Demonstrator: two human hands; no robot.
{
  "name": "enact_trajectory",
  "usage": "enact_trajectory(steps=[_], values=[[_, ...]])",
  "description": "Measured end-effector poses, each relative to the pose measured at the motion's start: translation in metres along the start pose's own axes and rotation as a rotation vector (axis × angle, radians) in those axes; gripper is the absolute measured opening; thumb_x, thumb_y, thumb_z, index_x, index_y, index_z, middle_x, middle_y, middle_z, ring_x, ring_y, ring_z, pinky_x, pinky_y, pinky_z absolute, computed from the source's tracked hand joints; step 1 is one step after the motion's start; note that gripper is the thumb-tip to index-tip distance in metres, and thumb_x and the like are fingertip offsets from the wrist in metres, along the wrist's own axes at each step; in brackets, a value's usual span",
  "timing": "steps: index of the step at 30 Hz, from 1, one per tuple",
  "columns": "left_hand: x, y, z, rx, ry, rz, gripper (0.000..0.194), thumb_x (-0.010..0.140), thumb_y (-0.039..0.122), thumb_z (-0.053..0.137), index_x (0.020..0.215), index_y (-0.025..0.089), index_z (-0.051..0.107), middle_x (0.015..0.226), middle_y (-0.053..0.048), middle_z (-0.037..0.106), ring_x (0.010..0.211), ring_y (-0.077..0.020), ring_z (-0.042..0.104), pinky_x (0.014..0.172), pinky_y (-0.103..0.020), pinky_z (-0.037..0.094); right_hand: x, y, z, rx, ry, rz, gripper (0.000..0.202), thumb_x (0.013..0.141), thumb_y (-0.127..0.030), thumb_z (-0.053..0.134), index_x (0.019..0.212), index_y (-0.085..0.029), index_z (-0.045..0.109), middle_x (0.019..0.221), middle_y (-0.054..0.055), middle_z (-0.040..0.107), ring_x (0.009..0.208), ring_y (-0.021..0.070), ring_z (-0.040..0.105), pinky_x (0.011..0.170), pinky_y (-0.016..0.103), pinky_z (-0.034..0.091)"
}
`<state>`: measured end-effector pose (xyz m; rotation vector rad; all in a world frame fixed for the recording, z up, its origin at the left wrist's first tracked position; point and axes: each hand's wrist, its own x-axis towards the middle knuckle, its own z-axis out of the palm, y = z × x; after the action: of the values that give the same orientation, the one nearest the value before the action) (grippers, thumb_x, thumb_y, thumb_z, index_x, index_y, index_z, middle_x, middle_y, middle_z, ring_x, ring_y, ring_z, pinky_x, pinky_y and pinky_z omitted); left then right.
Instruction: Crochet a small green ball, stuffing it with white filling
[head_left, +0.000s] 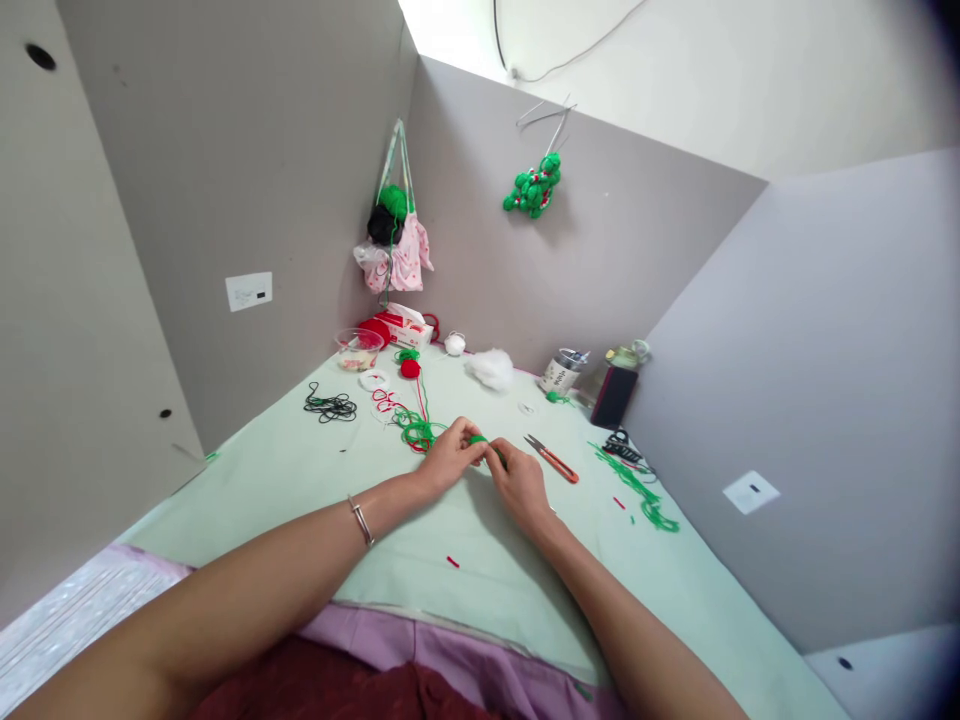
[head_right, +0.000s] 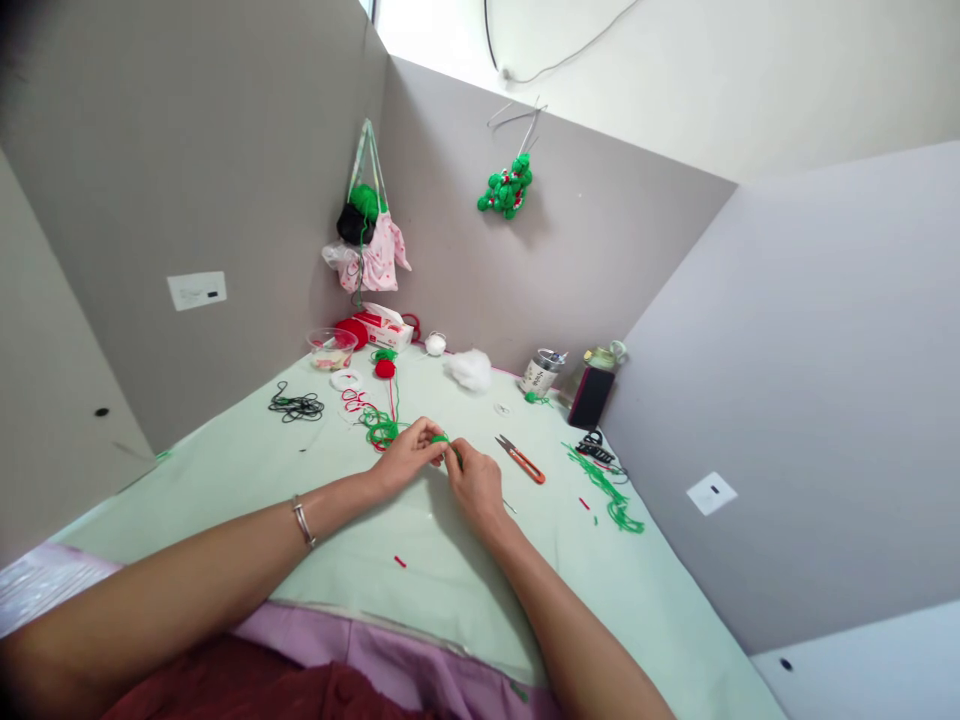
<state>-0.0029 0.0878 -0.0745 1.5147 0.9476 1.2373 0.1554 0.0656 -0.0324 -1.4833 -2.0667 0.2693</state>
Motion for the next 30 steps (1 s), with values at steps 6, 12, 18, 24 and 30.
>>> enact_trajectory(steps=[6,12,18,24,30], values=[[0.0,0.01,-0.007,0.148,-0.021,0.014,0.032,0.1,0.036,0.066,0.124,0.016,0.066,0.12,-0.009,0.07,0.099,-0.0223,0.071,0.086,-0.043,0.062,-0.001,0.001,0.001,0.026,-0.044,-0.032,0.038,0.098,-0.04,0.042,0.08,-0.021,0.07,0.064,0.002,0.064,0.059,0.0179,0.053,0.059,0.027,0.035],[-0.007,0.021,-0.011,0.314,-0.029,0.036,0.033,0.1,0.035,0.065,0.128,0.017,0.064,0.124,-0.01,0.069,0.103,-0.0233,0.07,0.09,-0.045,0.061,-0.004,0.0,-0.004,0.015,-0.185,-0.124,0.037,0.101,-0.035,0.042,0.087,-0.02,0.073,0.07,0.002,0.07,0.064,0.0176,0.06,0.063,0.027,0.042],[-0.004,0.024,-0.016,0.406,-0.019,0.029,0.03,0.1,0.036,0.065,0.124,0.016,0.067,0.123,-0.01,0.07,0.103,-0.0229,0.07,0.089,-0.044,0.061,0.053,0.02,-0.035,-0.035,-0.364,-0.244,0.024,0.101,-0.039,0.06,0.097,-0.022,0.077,0.093,0.002,0.079,0.081,0.0172,0.071,0.077,0.029,0.055],[-0.004,0.018,-0.01,0.459,-0.11,0.032,0.028,0.1,0.035,0.066,0.121,0.017,0.068,0.123,-0.01,0.07,0.105,-0.0233,0.07,0.091,-0.045,0.06,0.157,0.037,-0.014,-0.127,-0.069,-0.109,0.037,0.1,-0.037,0.065,0.133,-0.019,0.062,0.136,0.011,0.064,0.115,0.0255,0.067,0.097,0.048,0.059],[-0.008,0.027,-0.011,0.43,-0.171,0.083,0.025,0.1,0.034,0.065,0.118,0.017,0.07,0.124,-0.01,0.071,0.112,-0.0248,0.068,0.098,-0.048,0.057,0.195,0.048,0.018,-0.021,0.044,0.05,0.037,0.1,-0.037,0.066,0.132,-0.019,0.063,0.135,0.011,0.065,0.114,0.0253,0.068,0.095,0.047,0.06]])
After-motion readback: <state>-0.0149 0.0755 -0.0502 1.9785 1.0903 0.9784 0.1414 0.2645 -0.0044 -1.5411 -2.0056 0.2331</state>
